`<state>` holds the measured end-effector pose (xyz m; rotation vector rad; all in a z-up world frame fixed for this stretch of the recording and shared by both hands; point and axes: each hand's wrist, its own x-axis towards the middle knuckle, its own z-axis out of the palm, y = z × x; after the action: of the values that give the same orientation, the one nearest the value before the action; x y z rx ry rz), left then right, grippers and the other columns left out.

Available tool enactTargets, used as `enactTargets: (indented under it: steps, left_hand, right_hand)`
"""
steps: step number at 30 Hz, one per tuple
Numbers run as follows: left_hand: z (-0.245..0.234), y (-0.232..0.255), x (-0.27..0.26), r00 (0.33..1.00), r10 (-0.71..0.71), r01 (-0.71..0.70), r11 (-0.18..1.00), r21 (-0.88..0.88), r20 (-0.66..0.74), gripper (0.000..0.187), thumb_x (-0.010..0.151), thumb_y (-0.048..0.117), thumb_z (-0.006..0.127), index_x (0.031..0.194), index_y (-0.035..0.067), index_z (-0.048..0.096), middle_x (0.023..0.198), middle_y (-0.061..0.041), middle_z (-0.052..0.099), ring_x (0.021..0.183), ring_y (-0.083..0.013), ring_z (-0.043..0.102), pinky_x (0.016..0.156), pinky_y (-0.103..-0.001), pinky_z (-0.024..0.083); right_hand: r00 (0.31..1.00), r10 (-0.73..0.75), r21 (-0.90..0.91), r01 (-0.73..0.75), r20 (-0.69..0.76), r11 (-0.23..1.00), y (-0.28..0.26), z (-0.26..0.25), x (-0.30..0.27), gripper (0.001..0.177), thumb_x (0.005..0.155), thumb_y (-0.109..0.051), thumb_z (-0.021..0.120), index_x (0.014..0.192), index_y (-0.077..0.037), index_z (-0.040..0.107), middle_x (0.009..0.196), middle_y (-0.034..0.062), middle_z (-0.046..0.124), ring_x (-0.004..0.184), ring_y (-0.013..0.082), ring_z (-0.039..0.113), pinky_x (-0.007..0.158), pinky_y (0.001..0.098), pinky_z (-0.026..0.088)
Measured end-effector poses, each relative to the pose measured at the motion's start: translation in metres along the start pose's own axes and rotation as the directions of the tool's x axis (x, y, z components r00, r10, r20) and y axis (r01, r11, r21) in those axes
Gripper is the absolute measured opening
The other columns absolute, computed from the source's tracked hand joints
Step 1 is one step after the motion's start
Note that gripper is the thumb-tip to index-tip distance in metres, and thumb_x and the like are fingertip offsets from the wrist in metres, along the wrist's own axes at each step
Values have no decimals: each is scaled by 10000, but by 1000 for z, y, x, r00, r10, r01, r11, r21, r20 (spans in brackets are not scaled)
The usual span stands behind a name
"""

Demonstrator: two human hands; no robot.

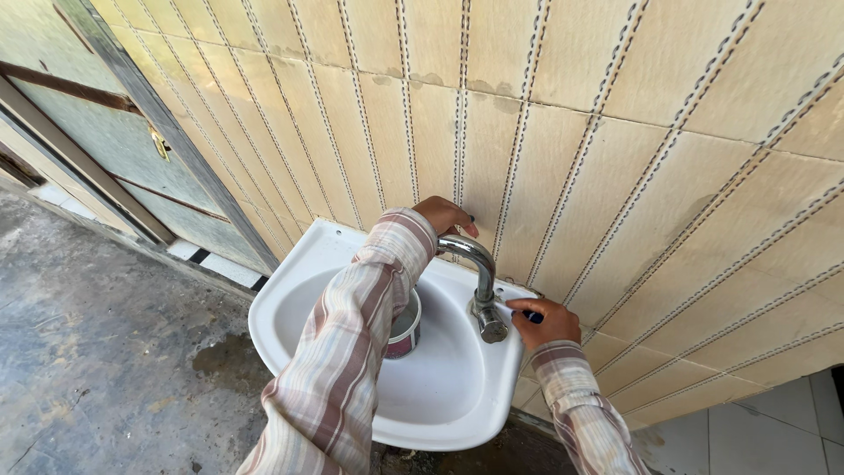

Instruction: The person cleans the base of a sink faucet using a white cloth and a blue tool, moves a cup, and turns the faucet handle to check water flow.

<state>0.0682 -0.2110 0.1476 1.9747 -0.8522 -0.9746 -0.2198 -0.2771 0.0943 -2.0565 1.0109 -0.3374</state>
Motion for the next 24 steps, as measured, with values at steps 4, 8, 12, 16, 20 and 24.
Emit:
enactTargets:
  steps: [4,8,12,16,20,24]
  left_hand:
    - [-1,-8,7,998,58,-58,997,44,-1,243,853,253,668,958,143,858,830,-155,767,670,-192,672,651,-336,530]
    - [-1,-6,9,999,41,-41,997,65,-6,248,861,251,661,972,142,853,847,-148,773,702,-186,690,682,-330,539]
    - [-2,-5,6,996,88,-88,989,116,2,263,872,253,635,964,148,858,861,-136,780,726,-165,696,698,-312,535]
    - [-2,0,2,1000,-8,8,1000,16,-3,240,874,244,659,967,138,853,836,-180,747,662,-209,623,650,-360,507]
    - [0,0,2,1000,10,-10,998,69,-7,240,857,252,666,970,162,858,845,-148,769,686,-176,660,679,-317,527]
    - [-1,-2,3,1000,20,-19,999,38,-22,243,858,252,666,968,146,856,838,-148,770,680,-180,656,659,-320,515]
  right_hand:
    - [955,-220,314,275,-198,909,-11,1,2,524,785,-69,712,1292,-200,698,1098,50,789,870,164,765,828,322,617]
    - [872,-420,128,460,-251,878,-6,21,8,460,793,-95,725,1246,-174,740,1088,63,777,901,215,754,845,347,599]
    - [956,-283,-102,274,-75,956,10,20,14,519,754,-96,758,1264,-189,738,1053,50,786,890,232,734,821,378,574]
    - [994,-54,252,76,-95,965,10,12,9,455,808,-60,709,1253,-154,697,1124,65,684,754,251,769,635,372,645]
    - [992,-11,659,90,-124,746,0,1,10,329,909,-48,642,1229,-113,681,1054,107,647,743,270,761,514,356,646]
    - [989,-61,803,143,-133,579,-6,9,17,237,969,-78,629,1191,-133,692,1010,99,686,764,217,770,537,311,635]
